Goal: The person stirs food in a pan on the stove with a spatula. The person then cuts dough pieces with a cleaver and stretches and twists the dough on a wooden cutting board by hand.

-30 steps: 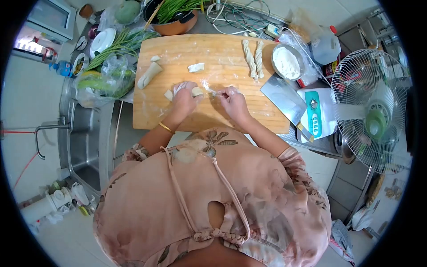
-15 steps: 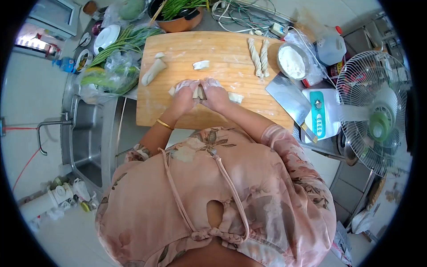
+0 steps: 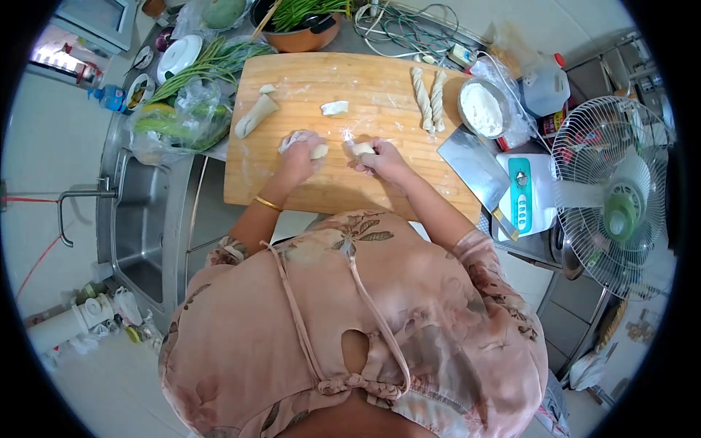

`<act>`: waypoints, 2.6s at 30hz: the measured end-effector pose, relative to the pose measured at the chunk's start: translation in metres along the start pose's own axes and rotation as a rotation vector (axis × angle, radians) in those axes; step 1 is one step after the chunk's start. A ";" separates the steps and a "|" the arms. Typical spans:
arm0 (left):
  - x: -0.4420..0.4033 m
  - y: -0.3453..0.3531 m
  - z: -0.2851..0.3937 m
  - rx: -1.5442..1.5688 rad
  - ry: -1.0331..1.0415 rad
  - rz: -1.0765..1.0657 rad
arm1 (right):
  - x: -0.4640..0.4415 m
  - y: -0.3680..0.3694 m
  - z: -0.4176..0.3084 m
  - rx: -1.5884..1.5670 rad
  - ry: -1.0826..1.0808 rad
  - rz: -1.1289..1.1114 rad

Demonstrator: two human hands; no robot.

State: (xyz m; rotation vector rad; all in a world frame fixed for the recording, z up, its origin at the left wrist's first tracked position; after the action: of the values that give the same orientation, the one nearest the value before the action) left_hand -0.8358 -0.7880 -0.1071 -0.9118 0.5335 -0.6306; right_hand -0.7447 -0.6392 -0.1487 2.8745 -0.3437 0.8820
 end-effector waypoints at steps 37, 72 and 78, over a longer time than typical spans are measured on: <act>0.026 -0.013 0.080 1.782 -0.788 0.044 | 0.109 0.006 -0.110 0.297 -0.989 0.366; 0.041 -0.008 0.071 1.598 -0.939 0.252 | 0.085 -0.013 -0.096 -0.102 -0.605 0.400; 0.049 0.033 0.035 1.086 -0.709 0.006 | 0.075 -0.051 -0.081 -0.199 -0.403 0.354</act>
State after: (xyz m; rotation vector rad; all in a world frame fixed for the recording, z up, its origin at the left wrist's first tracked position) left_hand -0.7696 -0.7876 -0.1242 -0.0509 -0.4444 -0.4445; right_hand -0.7151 -0.5895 -0.0421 2.8267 -0.9426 0.2689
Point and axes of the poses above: each hand's wrist, its own x-axis away from the middle knuckle, its own y-axis out of the palm, z = x × y, the point moved 8 cm from there along -x, towards the middle knuckle, and after that the axes turned 7 degrees about z, right-handed, at the moved point
